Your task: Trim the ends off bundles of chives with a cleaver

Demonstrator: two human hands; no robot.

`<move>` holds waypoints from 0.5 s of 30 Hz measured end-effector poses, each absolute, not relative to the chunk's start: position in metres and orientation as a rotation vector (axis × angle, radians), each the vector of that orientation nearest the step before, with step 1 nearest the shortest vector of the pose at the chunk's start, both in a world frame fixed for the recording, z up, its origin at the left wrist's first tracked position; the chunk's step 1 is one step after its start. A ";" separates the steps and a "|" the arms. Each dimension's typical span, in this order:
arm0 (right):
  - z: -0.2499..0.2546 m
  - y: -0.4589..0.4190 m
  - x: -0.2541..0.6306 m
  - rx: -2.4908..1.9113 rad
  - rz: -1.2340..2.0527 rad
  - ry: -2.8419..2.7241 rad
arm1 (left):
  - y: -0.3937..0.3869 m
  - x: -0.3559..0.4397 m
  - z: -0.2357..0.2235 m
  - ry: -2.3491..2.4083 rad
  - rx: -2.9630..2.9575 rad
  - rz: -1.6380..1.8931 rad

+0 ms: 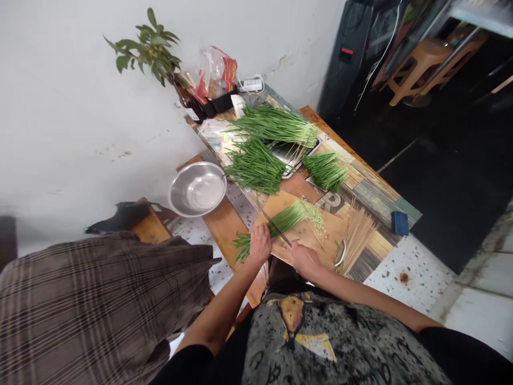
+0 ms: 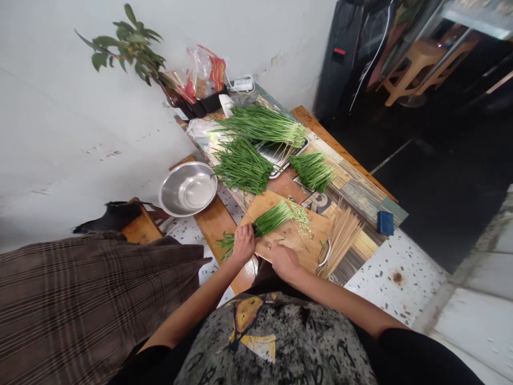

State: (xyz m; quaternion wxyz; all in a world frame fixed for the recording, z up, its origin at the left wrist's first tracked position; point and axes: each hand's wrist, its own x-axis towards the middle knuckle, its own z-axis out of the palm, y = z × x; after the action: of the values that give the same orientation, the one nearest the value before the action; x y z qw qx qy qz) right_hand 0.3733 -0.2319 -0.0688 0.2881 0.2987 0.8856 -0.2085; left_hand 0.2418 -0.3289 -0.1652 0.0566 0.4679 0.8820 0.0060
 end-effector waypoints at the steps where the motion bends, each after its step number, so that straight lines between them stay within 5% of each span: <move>1: -0.069 -0.232 0.373 0.799 -0.556 2.360 | -0.329 0.241 -0.166 2.666 1.430 0.006; 15: -0.083 -0.224 0.353 0.846 -0.616 2.339 | -0.323 0.245 -0.168 2.552 1.469 -0.037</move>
State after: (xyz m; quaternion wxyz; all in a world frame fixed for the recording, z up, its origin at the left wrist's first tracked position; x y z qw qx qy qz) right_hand 0.3530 -0.2238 -0.0833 0.2855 0.3166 0.8748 -0.2303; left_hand 0.2446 -0.3230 -0.1682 0.0983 0.4965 0.8624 -0.0126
